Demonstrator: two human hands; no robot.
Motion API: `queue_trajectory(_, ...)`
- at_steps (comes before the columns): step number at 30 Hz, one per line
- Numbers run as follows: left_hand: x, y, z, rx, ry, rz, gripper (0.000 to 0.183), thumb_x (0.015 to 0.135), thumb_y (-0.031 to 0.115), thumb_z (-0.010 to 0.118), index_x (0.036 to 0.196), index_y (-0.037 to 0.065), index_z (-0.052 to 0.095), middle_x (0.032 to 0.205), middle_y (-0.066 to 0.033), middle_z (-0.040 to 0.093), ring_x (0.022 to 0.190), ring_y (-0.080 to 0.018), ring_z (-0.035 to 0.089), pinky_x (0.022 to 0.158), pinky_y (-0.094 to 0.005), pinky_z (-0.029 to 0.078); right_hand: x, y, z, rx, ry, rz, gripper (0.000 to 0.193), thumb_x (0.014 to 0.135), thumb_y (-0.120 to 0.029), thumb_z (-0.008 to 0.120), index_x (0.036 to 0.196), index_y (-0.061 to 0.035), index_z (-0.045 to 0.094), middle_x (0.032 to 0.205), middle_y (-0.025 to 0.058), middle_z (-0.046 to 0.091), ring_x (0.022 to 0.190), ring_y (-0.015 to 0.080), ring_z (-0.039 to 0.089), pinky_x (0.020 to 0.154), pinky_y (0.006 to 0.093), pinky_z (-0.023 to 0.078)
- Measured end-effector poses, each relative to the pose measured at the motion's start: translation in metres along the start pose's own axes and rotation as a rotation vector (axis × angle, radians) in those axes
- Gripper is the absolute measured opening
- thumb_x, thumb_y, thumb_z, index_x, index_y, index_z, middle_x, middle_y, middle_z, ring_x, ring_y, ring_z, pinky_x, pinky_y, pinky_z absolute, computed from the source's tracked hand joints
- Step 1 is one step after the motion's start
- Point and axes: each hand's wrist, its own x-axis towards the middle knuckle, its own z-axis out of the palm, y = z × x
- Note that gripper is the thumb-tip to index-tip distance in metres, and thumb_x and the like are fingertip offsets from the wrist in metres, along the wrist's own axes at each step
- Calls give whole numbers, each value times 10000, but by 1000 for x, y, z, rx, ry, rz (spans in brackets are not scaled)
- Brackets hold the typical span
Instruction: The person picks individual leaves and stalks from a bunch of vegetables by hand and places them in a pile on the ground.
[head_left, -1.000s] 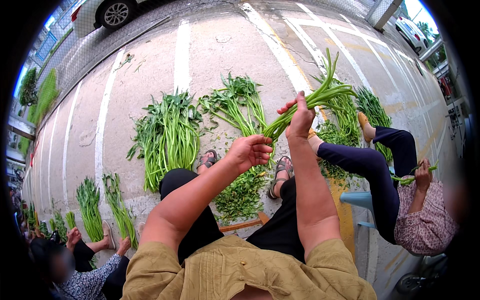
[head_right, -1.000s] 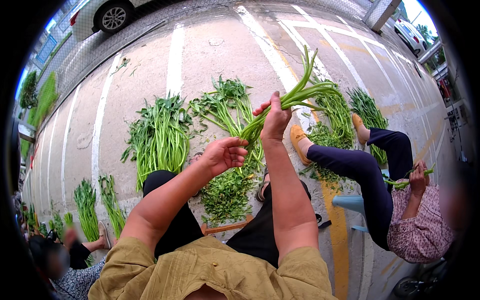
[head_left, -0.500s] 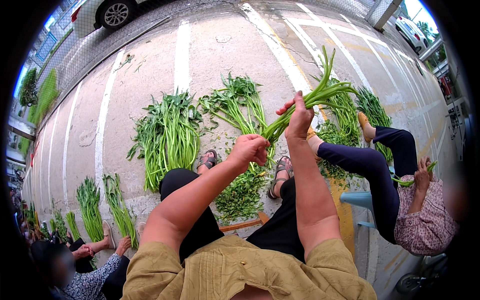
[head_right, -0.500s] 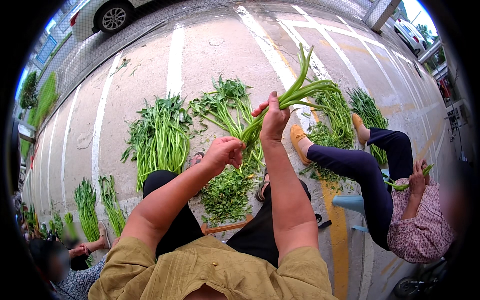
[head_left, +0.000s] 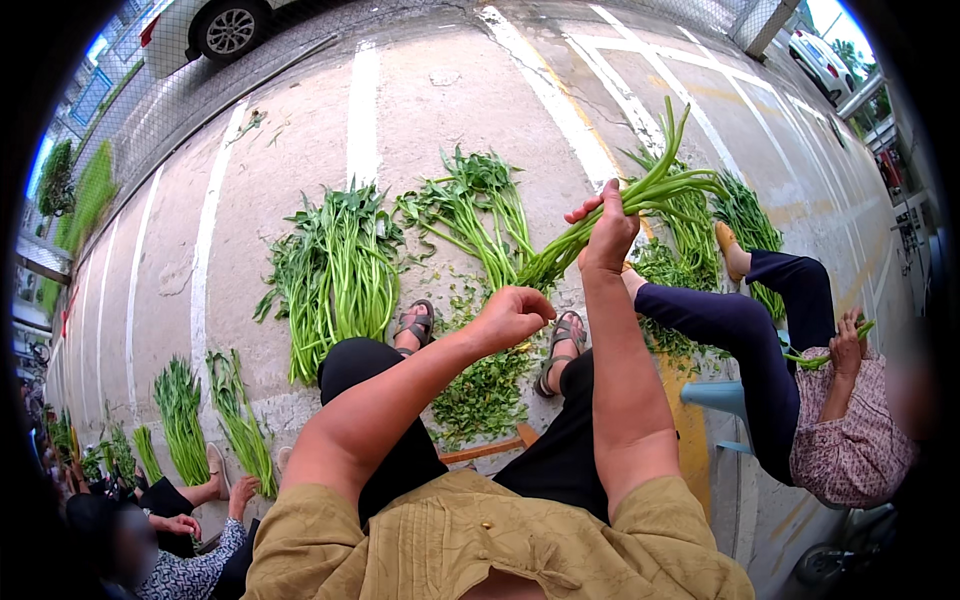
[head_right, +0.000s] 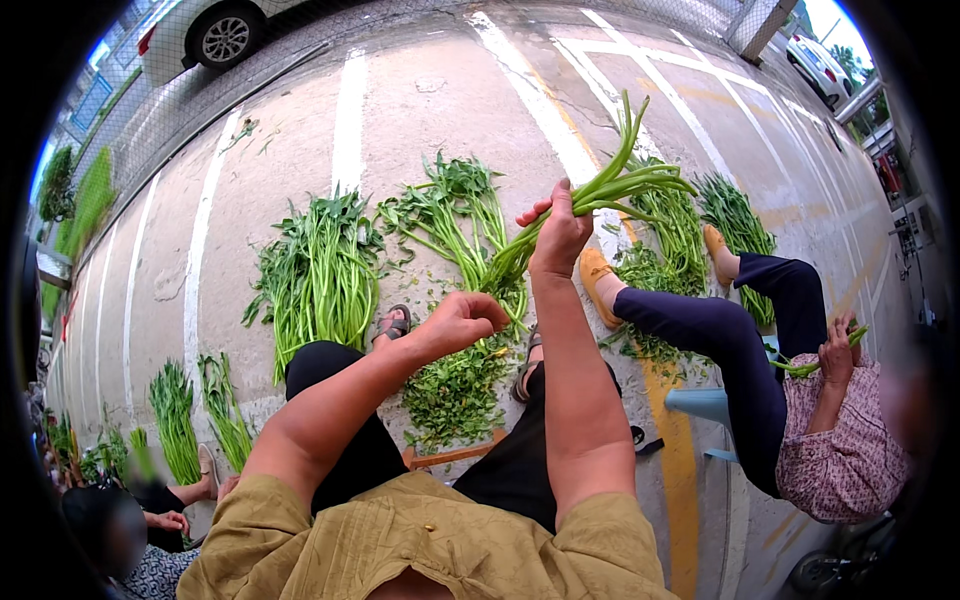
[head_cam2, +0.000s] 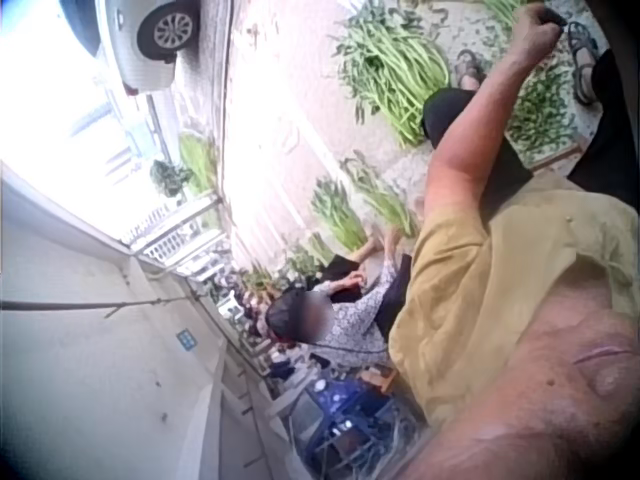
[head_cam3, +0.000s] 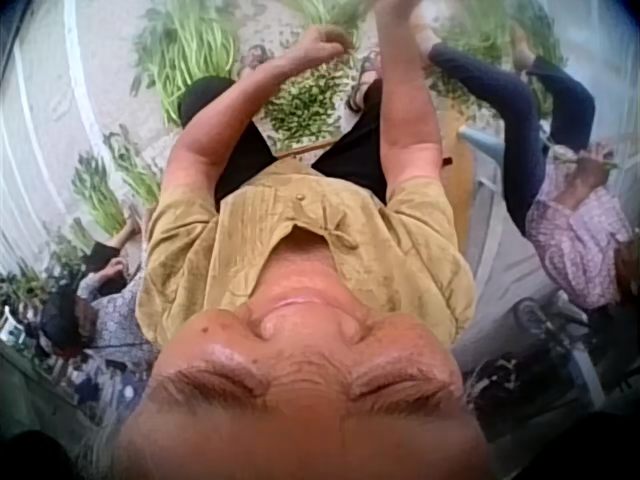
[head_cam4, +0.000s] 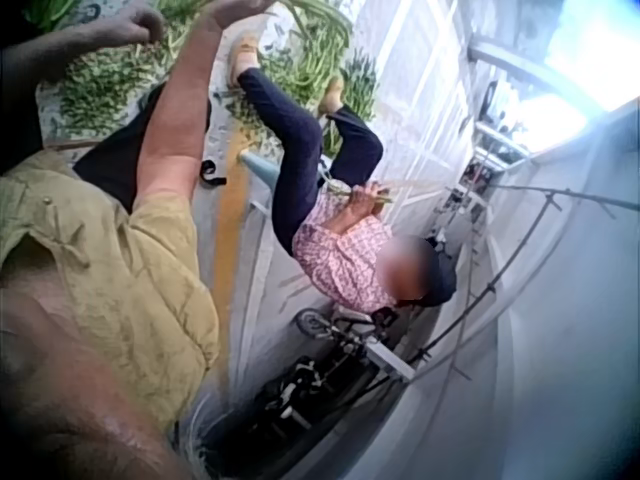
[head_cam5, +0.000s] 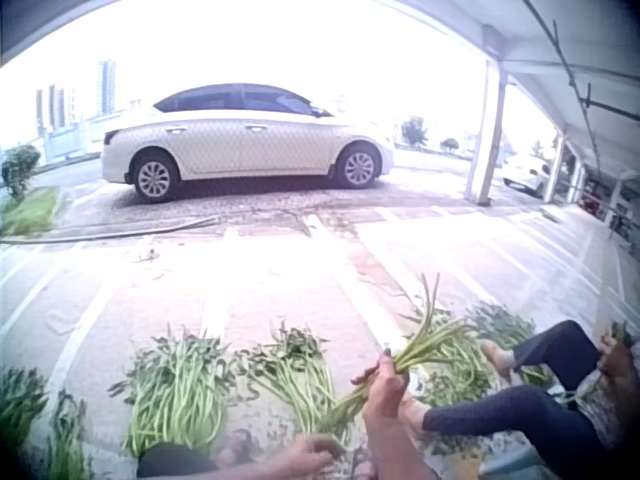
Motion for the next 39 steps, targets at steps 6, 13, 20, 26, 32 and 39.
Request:
queue_trajectory(6,1,19,-4,-609,-7,-267,307,835,133,562,1109,-1,522,822,-102,630,655,-166,625,624,-319,528,-4,3,0,-23,-21,-19,230,888,-217,529,773,-47,426,591,50,458,419,157,477,414,306,470)
queue_trajectory(13,7,17,-8,-938,112,-266,373,833,82,539,1179,21,415,794,-112,618,695,-232,621,647,-380,522,-10,6,2,-19,-35,-16,241,896,-217,520,749,-49,426,582,47,462,423,156,486,422,295,464)
queue_trajectory(20,10,16,-8,-1014,194,-232,265,845,127,544,1088,57,464,739,-86,611,684,-227,614,645,-375,513,-12,5,3,-51,-41,-19,252,898,-220,516,738,-46,429,575,48,464,415,156,486,421,291,462)
queue_trajectory(26,12,8,-8,-926,196,-244,154,832,157,576,939,55,534,690,-66,608,631,-207,606,613,-369,517,-12,7,3,-64,-72,-23,269,900,-237,512,724,-53,426,583,56,466,427,170,484,431,337,492)
queue_trajectory(32,11,8,-9,-922,178,-237,140,824,150,587,894,33,554,691,-60,604,626,-186,602,606,-348,521,-14,5,4,-47,-74,-19,266,900,-235,513,729,-53,423,585,56,466,431,168,484,428,337,492)
queue_trajectory(39,10,16,-7,-856,144,-258,116,814,116,577,883,25,564,661,-61,596,597,-183,602,594,-344,523,-14,6,4,-25,-68,-11,230,893,-216,525,762,-52,432,585,47,473,420,144,479,413,284,468)
